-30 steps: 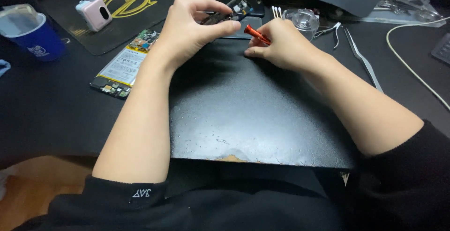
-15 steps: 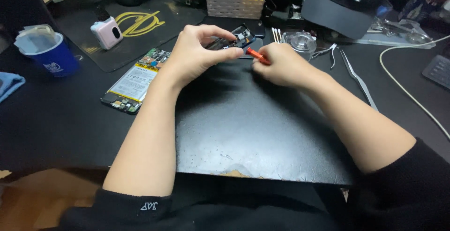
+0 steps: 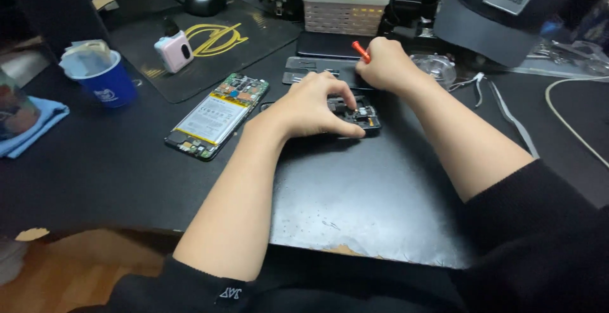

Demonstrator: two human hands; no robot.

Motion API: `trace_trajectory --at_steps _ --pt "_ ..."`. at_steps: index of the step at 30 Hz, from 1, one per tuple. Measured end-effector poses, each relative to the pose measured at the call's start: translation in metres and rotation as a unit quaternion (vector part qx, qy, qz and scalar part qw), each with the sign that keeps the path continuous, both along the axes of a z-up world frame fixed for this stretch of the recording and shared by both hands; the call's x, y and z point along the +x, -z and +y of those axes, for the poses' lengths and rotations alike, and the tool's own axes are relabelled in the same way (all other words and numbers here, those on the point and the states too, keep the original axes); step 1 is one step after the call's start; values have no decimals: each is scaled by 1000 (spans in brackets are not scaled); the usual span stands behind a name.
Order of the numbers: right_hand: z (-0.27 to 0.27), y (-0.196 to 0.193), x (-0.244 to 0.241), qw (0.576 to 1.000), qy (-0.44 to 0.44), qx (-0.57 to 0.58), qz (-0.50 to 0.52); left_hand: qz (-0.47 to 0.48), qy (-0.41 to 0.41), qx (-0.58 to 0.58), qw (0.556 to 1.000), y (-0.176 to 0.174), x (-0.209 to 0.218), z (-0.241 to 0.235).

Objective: Removing internal components and screws from a smartphone using a precision screwdriver.

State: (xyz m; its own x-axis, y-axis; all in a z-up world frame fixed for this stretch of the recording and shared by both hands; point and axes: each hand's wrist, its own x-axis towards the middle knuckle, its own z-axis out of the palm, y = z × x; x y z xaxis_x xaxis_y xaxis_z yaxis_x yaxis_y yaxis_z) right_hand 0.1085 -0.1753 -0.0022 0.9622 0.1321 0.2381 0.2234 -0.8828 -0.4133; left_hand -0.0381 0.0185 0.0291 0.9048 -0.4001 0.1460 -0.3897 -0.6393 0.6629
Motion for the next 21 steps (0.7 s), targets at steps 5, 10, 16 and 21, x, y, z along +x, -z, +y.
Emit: trace_trajectory --at_steps 5,10,16,21 --pt "3 5 22 998 24 -52 -2 -2 8 11 1000 6 8 0" --pt "4 -1 14 999 6 -37 8 -12 21 6 1000 15 16 -3" --pt "8 -20 -4 998 22 -11 64 -1 15 73 997 12 16 -7" --pt "3 -53 -27 958 -6 266 108 4 12 66 998 10 12 -7"
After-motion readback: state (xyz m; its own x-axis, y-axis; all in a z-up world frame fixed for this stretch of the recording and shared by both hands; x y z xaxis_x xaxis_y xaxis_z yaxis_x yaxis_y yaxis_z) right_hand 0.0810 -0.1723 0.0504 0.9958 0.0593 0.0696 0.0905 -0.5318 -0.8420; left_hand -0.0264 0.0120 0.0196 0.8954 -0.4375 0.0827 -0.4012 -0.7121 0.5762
